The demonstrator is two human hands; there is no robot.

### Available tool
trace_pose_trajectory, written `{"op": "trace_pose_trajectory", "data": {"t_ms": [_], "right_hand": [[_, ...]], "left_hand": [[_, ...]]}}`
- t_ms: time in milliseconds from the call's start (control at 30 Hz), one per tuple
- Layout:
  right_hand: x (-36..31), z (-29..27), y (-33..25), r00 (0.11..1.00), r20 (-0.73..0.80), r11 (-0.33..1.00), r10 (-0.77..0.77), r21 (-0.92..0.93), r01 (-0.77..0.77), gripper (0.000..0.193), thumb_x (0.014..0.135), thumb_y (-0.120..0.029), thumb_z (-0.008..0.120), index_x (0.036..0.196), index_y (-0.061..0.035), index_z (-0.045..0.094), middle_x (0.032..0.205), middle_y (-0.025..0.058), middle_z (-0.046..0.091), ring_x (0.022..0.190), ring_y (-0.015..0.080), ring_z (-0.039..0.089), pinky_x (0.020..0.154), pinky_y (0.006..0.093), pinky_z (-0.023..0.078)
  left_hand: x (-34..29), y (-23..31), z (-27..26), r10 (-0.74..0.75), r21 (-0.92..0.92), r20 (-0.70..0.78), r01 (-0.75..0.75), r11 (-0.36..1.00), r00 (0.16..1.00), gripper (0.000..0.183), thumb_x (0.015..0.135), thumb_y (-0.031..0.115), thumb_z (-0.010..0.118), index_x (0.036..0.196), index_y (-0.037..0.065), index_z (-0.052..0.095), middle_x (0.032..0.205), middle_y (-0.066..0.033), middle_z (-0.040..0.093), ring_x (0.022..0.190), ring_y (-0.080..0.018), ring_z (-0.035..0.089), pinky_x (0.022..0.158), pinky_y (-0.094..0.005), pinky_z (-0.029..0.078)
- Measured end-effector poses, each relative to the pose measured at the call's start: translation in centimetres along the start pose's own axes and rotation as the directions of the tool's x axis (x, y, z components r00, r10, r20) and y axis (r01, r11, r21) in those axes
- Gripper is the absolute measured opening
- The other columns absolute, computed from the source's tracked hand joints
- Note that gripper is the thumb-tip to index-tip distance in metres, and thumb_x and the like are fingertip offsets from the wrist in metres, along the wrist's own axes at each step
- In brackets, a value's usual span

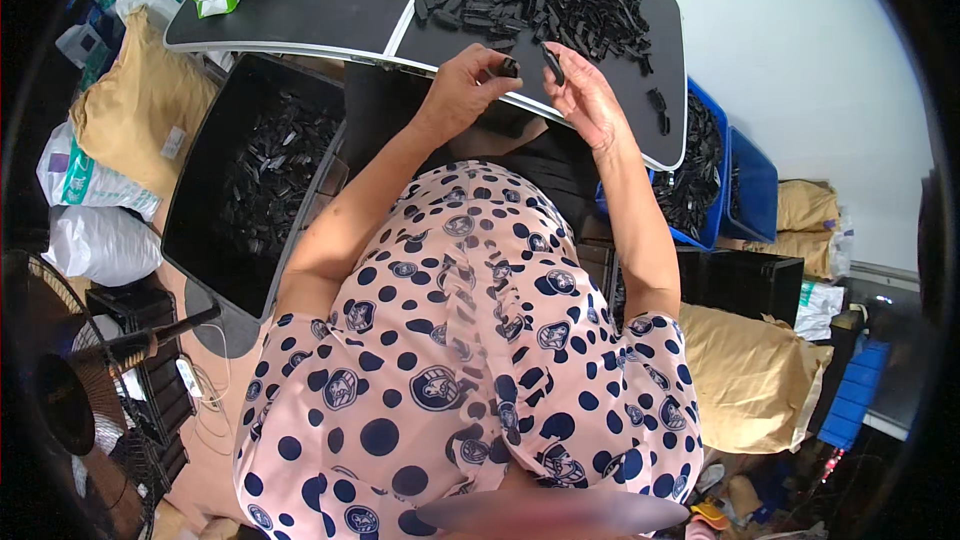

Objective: The person repeatedly picks up plastic components from the table and snaps them together by hand.

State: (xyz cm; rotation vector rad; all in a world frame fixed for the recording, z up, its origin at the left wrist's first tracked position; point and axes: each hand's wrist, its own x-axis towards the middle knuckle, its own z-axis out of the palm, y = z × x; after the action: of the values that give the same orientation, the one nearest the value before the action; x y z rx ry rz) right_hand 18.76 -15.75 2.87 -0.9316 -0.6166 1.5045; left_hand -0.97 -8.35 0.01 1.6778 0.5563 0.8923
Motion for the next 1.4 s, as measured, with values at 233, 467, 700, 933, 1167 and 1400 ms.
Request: {"op": "trace_pose_trajectory", "data": {"t_ms": [233,467,700,933,1167,1400], "right_hand": [[-2.8,3.0,-0.5,1.0,-0.004,0.998,-0.016,-0.067,0.016,0.024,0.086,-0.011,0.064,0.107,-0.0011,0.059,0.083,0.0049,0.064,0.067,0.013,0.061,0.052,0.0184,0.048],[-3.5,2.7,-0.6,1.0,-0.002,0.978,-0.014,-0.207,0.013,0.019,0.086,-0.009,0.063,0.104,0.0003,0.062,0.08,0.0062,0.065,0.062,0.0102,0.059,0.053,0.0186,0.048],[-3.7,1.6,-0.5,0.999,0.034,0.937,0.013,-0.348,0.0,0.019,0.087,-0.011,0.063,0.103,-0.001,0.063,0.077,0.0057,0.065,0.059,0.0072,0.057,0.051,0.017,0.044],[-4.3,2.5,-0.1,0.997,-0.008,0.957,0.076,-0.282,-0.075,0.011,0.086,-0.008,0.064,0.095,-0.0026,0.062,0.074,0.0028,0.062,0.06,0.0061,0.055,0.048,0.0161,0.04],[-4.3,0.8,-0.2,0.972,-0.006,0.867,0.233,-0.452,-0.211,0.011,0.084,-0.013,0.067,0.086,-0.0035,0.061,0.075,0.003,0.062,0.062,0.0067,0.057,0.044,0.0156,0.037],[-4.5,-0.3,0.0,0.938,-0.039,0.821,0.344,-0.473,-0.32,0.016,0.085,-0.018,0.067,0.088,-0.0027,0.063,0.077,0.005,0.064,0.063,0.0088,0.061,0.042,0.0141,0.036]], "left_hand": [[-1.3,2.1,0.5,0.032,0.073,0.017,-0.033,0.997,0.999,0.026,0.082,0.012,0.068,0.107,0.004,0.061,0.084,-0.0029,0.062,0.066,-0.0078,0.057,0.062,-0.0215,0.047],[-1.4,2.0,0.7,0.249,0.189,0.018,-0.248,0.95,0.968,0.025,0.082,0.007,0.065,0.107,0.004,0.061,0.087,-0.0066,0.063,0.072,-0.0139,0.06,0.063,-0.0244,0.049],[-1.5,2.0,0.8,0.276,0.264,0.08,-0.287,0.921,0.958,0.022,0.081,0.006,0.065,0.103,0.004,0.062,0.089,-0.0081,0.064,0.076,-0.0182,0.063,0.065,-0.0269,0.05],[-2.0,2.0,1.1,0.31,0.333,0.101,-0.326,0.885,0.945,0.021,0.079,0.008,0.066,0.1,0.004,0.063,0.089,-0.0092,0.063,0.077,-0.0223,0.063,0.067,-0.029,0.05],[-2.4,2.6,1.6,0.453,0.556,0.191,-0.476,0.681,0.871,0.022,0.073,0.01,0.069,0.093,0.003,0.063,0.082,-0.0097,0.062,0.075,-0.0273,0.062,0.066,-0.0332,0.05],[-2.5,3.1,2.1,0.389,0.545,0.303,-0.493,0.678,0.87,0.022,0.07,0.008,0.071,0.089,0.001,0.062,0.08,-0.0105,0.062,0.075,-0.0261,0.062,0.065,-0.0331,0.05]]}}
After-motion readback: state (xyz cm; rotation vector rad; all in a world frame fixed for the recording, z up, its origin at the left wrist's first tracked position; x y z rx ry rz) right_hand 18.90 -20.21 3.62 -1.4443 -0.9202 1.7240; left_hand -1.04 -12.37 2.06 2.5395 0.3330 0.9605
